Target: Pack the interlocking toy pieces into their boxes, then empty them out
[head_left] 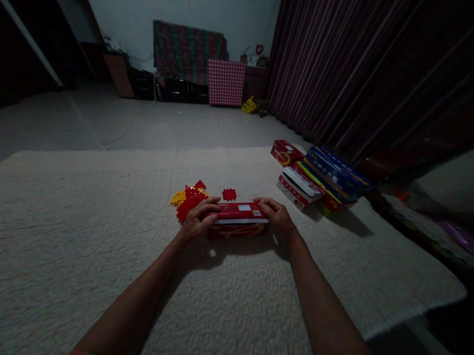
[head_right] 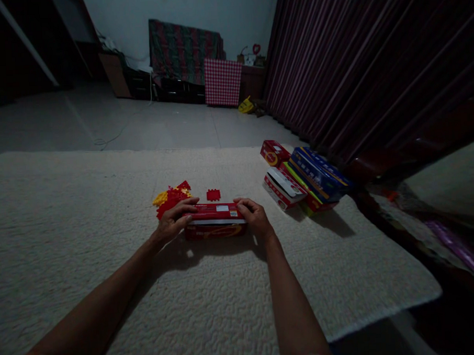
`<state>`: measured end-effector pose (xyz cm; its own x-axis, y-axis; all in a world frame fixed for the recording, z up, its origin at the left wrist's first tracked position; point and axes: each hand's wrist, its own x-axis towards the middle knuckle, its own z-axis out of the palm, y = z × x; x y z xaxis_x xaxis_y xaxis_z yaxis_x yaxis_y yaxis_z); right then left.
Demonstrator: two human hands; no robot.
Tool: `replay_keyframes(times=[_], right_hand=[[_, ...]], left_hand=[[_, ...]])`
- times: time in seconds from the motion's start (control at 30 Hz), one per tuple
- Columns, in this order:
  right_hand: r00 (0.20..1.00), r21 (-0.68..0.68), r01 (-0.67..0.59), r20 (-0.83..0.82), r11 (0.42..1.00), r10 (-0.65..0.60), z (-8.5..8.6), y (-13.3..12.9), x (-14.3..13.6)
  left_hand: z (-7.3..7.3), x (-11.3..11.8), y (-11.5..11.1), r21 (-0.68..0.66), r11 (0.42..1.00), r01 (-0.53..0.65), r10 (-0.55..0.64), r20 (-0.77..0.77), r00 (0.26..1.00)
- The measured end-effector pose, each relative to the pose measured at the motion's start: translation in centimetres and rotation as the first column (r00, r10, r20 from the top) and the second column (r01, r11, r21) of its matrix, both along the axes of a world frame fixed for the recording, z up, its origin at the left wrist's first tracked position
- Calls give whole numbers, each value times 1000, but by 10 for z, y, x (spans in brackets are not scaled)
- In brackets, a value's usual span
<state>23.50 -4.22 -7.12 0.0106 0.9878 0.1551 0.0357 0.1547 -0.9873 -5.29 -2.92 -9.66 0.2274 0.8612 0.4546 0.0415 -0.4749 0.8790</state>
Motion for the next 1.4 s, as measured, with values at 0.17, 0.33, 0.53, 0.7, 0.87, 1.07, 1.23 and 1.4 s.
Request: replay_keyframes(times=[0.17,0.33,0.53,0.7,0.87,1.07,1.23,1.4], right_hand=[[999,13,26,46,1000,-26,7,5,-6],[996,52,38,75,998,-42,7,3,-4],[973,-5,-207,104,978,207,16,-6,17],[958,10,-256,133,967,252,11,-4,26],[936,-3,-270,235,963,263,11,-3,27],[926,-4,-294,246,956,286,9,-4,29],[903,-80,-395,151,915,403,6,-6,34],[857,-151,-481,128,864,499,3,-6,37]], left_hand=[[1,3,-2,5,999,-45,45,-12,999],[-1,5,-5,66,995,-72,78,-84,993],[-1,7,-6,57,989,-136,140,-84,987],[-5,6,-4,102,987,-125,137,-110,985],[-9,3,-1,137,983,-119,136,-121,983],[-5,-2,1,107,994,-22,31,-76,997],[-2,-6,0,60,995,77,-75,-47,996],[-1,-8,-2,75,991,114,-104,-129,986]])
